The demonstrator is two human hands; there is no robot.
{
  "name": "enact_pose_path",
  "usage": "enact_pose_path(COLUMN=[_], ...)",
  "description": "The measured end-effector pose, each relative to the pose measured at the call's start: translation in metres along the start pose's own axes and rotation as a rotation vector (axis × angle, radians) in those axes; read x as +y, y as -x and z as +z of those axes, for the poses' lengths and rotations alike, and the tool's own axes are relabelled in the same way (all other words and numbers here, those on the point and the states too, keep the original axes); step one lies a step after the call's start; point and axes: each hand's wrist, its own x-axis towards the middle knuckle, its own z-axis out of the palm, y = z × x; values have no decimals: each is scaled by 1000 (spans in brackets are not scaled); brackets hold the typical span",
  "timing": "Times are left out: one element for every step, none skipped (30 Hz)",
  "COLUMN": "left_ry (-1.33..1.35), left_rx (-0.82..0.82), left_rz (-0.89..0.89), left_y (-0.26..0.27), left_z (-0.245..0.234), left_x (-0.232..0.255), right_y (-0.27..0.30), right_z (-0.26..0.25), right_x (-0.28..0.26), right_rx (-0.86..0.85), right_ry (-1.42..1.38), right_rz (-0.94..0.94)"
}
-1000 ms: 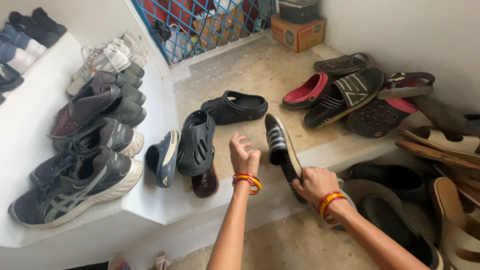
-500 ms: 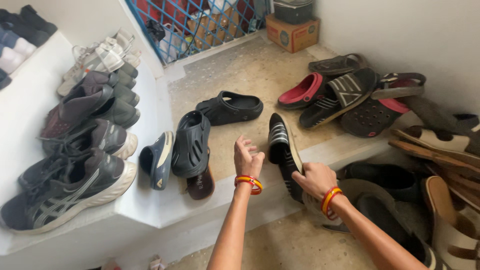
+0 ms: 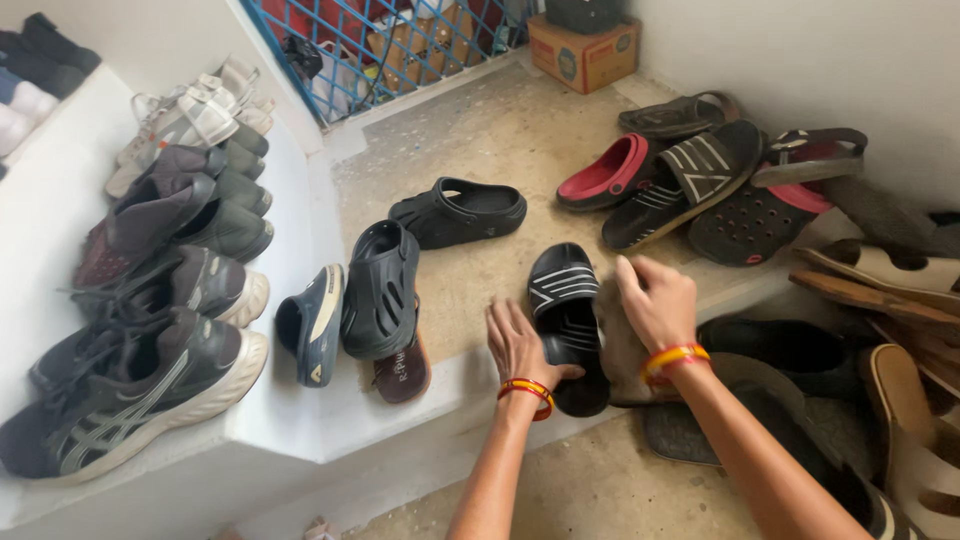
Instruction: The person wipes the upper and sole of a black slipper with a cloth, then moves to a second black slipper and wipes it similarly. The person handles the slippers one at a time on a white shelf among other footwear.
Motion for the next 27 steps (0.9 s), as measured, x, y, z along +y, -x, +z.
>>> enact_pose_path(left_ry=[-19,-39,-33,-25,-17,-21,-24,-30,-20,-3,13,11,9,5,-1,-15,-29,-36,-43,-52,-35,-20,-6,-50,-95,-142,-169], left_rx=[-21,-41,-85,-126,-166,-86,-6,76,92,110,128,120,112,112,108,103,97,96,96,89,32,-24,-80,-91,-102,-117,-164], left_rz=[-78,-157,-225,-297,-369,-350,-330,-315,-290,-265,-240,-247,-254,-261,-228,-199,-170,-150,-130,-115,-164,-200,-236,-227,-218,-213,-209], left_y=[0,-1,-4,-7,-11,-15,-20,-22,-23,-24,-23,-25,-27,-30,-32,-33,-33,-33,-35,-31,-27,-29,-32,-35,-39,-40,-44], left_z=[-1,-1,-2,-3,-4,-3,-2,-2,0,4,8,12,16,17,18,17,16,15,13,11,9,6,3,1,0,1,3], left_x=[6,11,14,16,16,15,13,8,3,0,-2,-2,-2,-3,-2,-5,-6,-6,-5,-5,-4,-2,1,3,5,4,3], right_y=[-11,-20,-24,-27,-29,-27,-22,-14,-8,-2,4,8,11,13,13,16,17,14,6,1,-5,-18,-31,-43,-54,-60,-66], right_z=[8,21,34,51,68,82,94,105,112,113,111,103,93,84,74,67,59,50,43,37,33,29,26,28,34,44,55], right_x=[-2,-4,-3,-1,2,9,16,22,28,35,41,47,52,53,54,53,53,53,53,51,50,48,45,41,38,35,34], right_rx=[-5,-65,-125,-163,-202,-177,-152,-128,-176,-223,-271,-350,-430,-505,-568,-634,-700,-750,-799,-854,-839,-809,-778,-628,-479,-361,-241], right_ry=[-102,-190,-278,-59,161,201,242,276,279,289,299,284,270,251,260,261,262,209,156,98,117,136,154,164,176,103,32], right_rz=[-4,-7,-10,-156,-300,-447,-593,-741,-736,-734,-732,-740,-746,-758,-749,-736,-723,-721,-717,-709,-574,-437,-301,-294,-285,-367,-448])
